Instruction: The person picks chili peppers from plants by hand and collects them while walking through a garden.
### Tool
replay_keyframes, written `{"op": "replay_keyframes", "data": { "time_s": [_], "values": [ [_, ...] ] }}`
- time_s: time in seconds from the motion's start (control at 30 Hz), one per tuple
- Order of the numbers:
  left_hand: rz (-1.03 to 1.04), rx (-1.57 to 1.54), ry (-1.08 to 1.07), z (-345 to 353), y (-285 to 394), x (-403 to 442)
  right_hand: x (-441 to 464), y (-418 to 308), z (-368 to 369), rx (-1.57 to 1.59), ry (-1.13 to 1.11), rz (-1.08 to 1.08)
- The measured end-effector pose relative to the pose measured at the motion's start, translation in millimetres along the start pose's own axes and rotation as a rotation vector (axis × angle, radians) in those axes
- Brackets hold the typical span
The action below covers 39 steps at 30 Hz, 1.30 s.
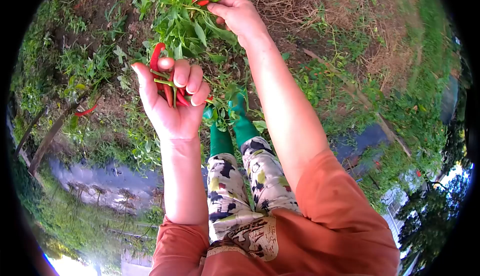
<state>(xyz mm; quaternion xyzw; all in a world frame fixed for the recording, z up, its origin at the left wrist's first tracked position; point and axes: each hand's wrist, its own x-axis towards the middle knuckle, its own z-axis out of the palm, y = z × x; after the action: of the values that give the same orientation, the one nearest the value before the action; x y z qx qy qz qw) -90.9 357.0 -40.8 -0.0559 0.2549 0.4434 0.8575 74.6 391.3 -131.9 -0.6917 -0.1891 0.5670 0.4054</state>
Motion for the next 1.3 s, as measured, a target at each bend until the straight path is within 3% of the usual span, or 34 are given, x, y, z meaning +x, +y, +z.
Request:
{"op": "replay_keyframes", "data": {
  "time_s": [0.27,0.43,0.63,0.83,1.0,1.07,1.3],
  "values": [
    [0.012,0.003,0.011,-8,4,-4,23,10,4,-0.092,0.071,-0.149],
    [0.011,-0.002,-0.033,-10,3,-5,10,7,13,0.268,0.138,0.049],
    [0.028,-0.002,-0.02,-12,8,-7,7,15,24,0.427,0.131,0.167],
    [0.028,-0.004,-0.003,-17,6,-7,12,15,23,0.091,0.125,0.021],
    [0.021,-0.017,0.008,-16,5,-7,12,17,23,0.15,0.176,0.05],
    [0.024,-0.009,-0.003,-14,4,-8,14,22,23,0.57,0.174,0.258],
    [0.02,0.012,0.002,-17,7,-6,18,39,31,0.723,0.083,0.293]
  ]
}}
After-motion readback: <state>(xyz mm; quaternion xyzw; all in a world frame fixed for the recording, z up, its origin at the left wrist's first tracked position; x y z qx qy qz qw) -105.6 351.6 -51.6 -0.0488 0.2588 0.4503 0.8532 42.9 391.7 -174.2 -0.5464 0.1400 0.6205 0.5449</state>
